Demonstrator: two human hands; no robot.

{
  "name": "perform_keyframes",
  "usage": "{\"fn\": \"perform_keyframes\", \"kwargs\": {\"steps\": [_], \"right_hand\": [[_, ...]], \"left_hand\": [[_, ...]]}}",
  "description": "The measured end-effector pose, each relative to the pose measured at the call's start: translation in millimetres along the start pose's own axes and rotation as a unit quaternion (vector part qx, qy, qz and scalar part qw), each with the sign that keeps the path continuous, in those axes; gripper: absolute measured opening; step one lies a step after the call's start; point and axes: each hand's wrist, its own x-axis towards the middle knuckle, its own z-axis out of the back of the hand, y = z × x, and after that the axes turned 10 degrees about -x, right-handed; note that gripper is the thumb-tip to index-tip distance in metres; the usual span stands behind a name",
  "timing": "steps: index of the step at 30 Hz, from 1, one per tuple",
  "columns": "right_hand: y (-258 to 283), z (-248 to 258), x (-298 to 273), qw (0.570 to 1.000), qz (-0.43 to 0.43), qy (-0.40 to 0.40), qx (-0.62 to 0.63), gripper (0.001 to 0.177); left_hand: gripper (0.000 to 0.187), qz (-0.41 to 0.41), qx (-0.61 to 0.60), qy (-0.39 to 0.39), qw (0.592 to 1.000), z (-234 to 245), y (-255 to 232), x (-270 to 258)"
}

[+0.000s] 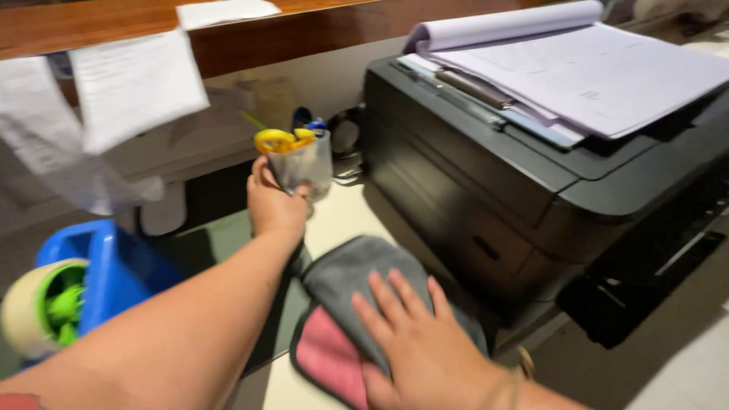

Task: The recorder is cleaning a desk surface, moving items like the keyboard and mouse to wipe underneath with a cloth and spray.

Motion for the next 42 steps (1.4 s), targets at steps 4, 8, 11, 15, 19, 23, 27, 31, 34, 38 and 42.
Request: {"fn": "perform_keyframes", "kwargs": {"steps": [4,8,11,15,19,23,27,31,34,38,42], "right_hand": [[-16,-29,-14,0.995,0.071,-0.068,0.013,0.090],[-14,0,18,0.996,0.073,-0.028,0.047,0.087],[-6,24,44,0.997,0.046,0.037,0.055,0.086],[1,21,47,0.997,0.052,0.051,0.030,0.091],[-3,-32,40,0.984,0.164,-0.068,0.006,0.095],[35,-9,85,0.991,0.129,-0.045,-0.016,0.090],[65,-6,168,0.999,0.026,0.032,-0.034,0.080],[88,3,204,0.998,0.001,0.063,-0.023,0.073],[102,10,182,0.997,-0.022,0.075,-0.018,0.072],[96,15,103,0.994,0.099,0.033,-0.030,0.083],[47,10,74,0.991,0.130,0.032,-0.016,0.089]], "left_hand": [[0.051,0.126,-0.015,0.054,0.990,0,4,23],[0.049,0.132,0.057,0.088,0.986,1,14,35],[0.054,0.128,0.067,0.151,0.978,16,9,40],[0.069,0.123,-0.037,0.204,0.971,46,10,-4],[0.079,0.158,-0.106,0.195,0.962,161,-49,-111],[0.076,0.167,-0.153,0.141,0.964,249,-79,-179],[0.074,0.241,-0.235,0.114,0.935,300,-82,-204],[0.059,0.126,-0.112,0.034,0.985,337,-103,-188],[0.057,0.029,-0.032,-0.044,0.998,348,-115,-173],[0.076,-0.063,0.036,-0.128,0.989,345,-116,-160],[0.084,-0.078,0.034,-0.166,0.982,345,-105,-157]]}}
